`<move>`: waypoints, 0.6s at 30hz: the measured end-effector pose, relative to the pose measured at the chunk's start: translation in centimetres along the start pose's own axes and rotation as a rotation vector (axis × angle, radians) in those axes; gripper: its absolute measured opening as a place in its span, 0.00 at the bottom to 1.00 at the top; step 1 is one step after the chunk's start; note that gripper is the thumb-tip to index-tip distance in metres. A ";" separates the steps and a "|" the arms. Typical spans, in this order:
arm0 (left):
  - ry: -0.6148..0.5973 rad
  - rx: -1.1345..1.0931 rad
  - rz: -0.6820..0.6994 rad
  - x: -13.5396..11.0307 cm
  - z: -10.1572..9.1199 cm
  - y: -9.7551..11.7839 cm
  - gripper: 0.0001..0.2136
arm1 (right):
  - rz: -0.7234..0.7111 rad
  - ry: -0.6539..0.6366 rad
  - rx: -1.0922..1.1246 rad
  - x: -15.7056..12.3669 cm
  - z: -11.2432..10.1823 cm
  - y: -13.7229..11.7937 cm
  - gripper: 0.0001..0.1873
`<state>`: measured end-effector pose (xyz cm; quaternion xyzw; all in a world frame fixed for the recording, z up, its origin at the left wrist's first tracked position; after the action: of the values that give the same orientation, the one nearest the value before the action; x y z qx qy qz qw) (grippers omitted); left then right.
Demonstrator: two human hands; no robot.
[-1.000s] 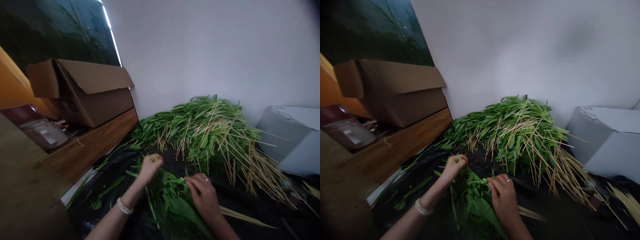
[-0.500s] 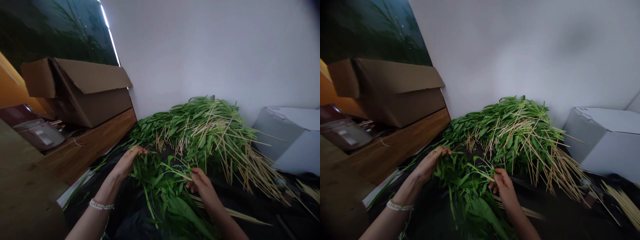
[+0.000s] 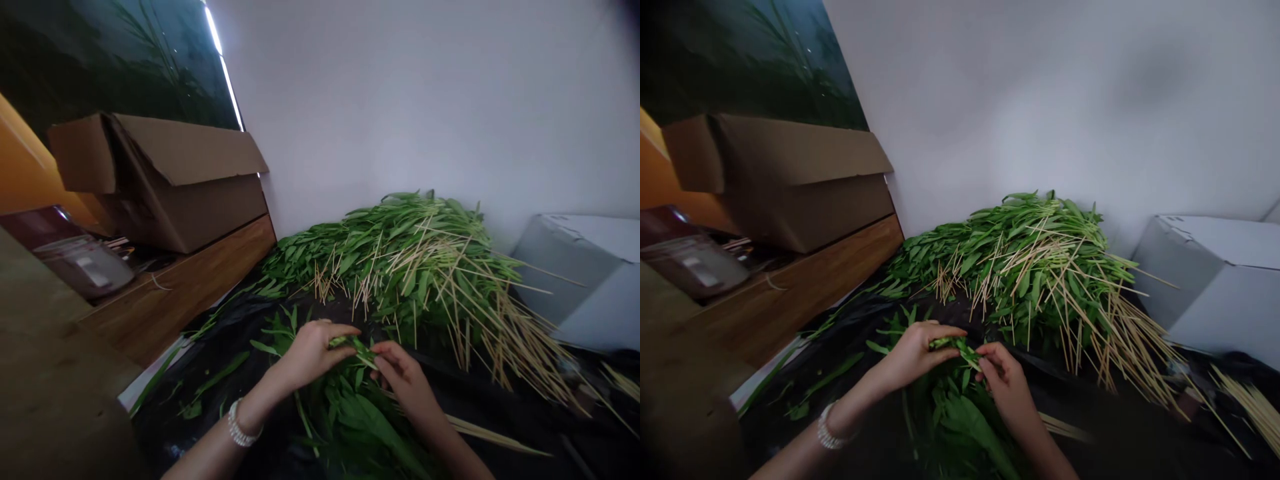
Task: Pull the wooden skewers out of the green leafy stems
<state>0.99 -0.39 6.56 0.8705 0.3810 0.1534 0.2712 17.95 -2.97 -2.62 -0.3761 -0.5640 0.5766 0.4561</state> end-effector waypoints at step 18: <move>0.071 0.585 0.106 -0.9 1.6 -0.2 0.09 | -0.446 0.246 -0.843 -1.4 0.3 -2.7 0.13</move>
<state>1.03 -1.49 5.06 0.9245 0.3721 0.0812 -0.0129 18.37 -4.49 -0.01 -0.4635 -0.7570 0.1377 0.4395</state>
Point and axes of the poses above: each hand's wrist, its own x-axis towards the middle knuckle, its own z-axis out of the palm, y = z × x, the point moved 3 cm from there along x, towards the middle knuckle, and after that the axes turned 13 degrees about -y, right-handed, at the moved point
